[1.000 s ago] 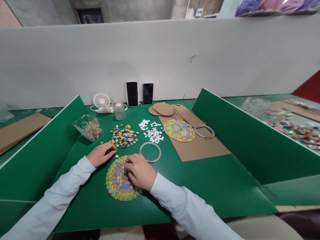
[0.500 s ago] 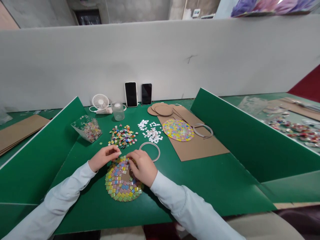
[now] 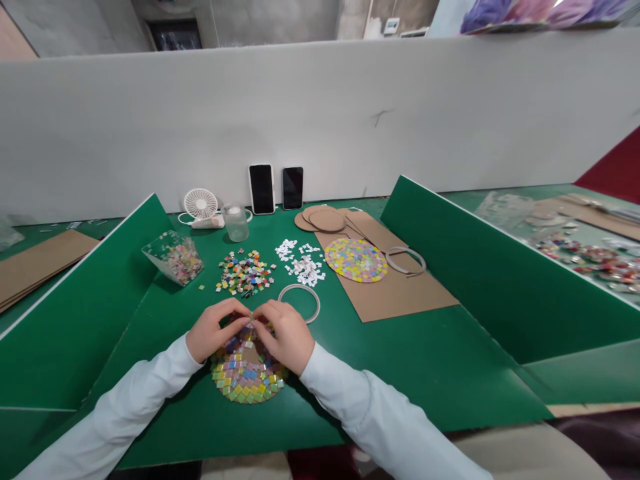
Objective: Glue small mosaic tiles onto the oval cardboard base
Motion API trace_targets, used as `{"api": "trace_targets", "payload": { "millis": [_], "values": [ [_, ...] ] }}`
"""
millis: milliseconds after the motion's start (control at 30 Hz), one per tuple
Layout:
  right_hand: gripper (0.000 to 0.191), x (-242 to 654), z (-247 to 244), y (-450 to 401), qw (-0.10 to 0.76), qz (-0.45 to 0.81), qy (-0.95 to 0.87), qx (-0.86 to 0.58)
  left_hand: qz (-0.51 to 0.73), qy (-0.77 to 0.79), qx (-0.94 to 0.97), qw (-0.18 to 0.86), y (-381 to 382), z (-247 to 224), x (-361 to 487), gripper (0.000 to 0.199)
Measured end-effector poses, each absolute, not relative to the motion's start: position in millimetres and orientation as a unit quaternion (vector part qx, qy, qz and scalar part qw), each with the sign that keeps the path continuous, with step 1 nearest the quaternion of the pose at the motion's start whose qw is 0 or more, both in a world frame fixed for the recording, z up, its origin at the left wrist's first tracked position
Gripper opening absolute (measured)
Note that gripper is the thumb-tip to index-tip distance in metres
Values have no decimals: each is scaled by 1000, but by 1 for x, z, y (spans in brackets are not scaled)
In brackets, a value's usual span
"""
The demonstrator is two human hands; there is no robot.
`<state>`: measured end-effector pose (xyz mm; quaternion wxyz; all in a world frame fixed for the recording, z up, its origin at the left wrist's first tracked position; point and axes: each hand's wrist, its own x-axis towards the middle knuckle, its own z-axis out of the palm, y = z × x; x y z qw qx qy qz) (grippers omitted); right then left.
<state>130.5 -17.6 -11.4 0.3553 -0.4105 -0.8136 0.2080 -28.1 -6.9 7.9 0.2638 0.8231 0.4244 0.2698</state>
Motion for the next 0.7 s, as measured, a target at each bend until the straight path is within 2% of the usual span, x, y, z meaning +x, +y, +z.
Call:
{"api": "trace_targets", "payload": {
  "millis": [233, 700],
  "values": [
    [12, 131, -9, -17, 356, 206, -814, -411, 266, 443, 806, 289, -8, 7, -27, 12],
    [14, 132, -9, -19, 364, 139, -829, -402, 302, 453, 630, 553, -4, 8, -23, 18]
  ]
}}
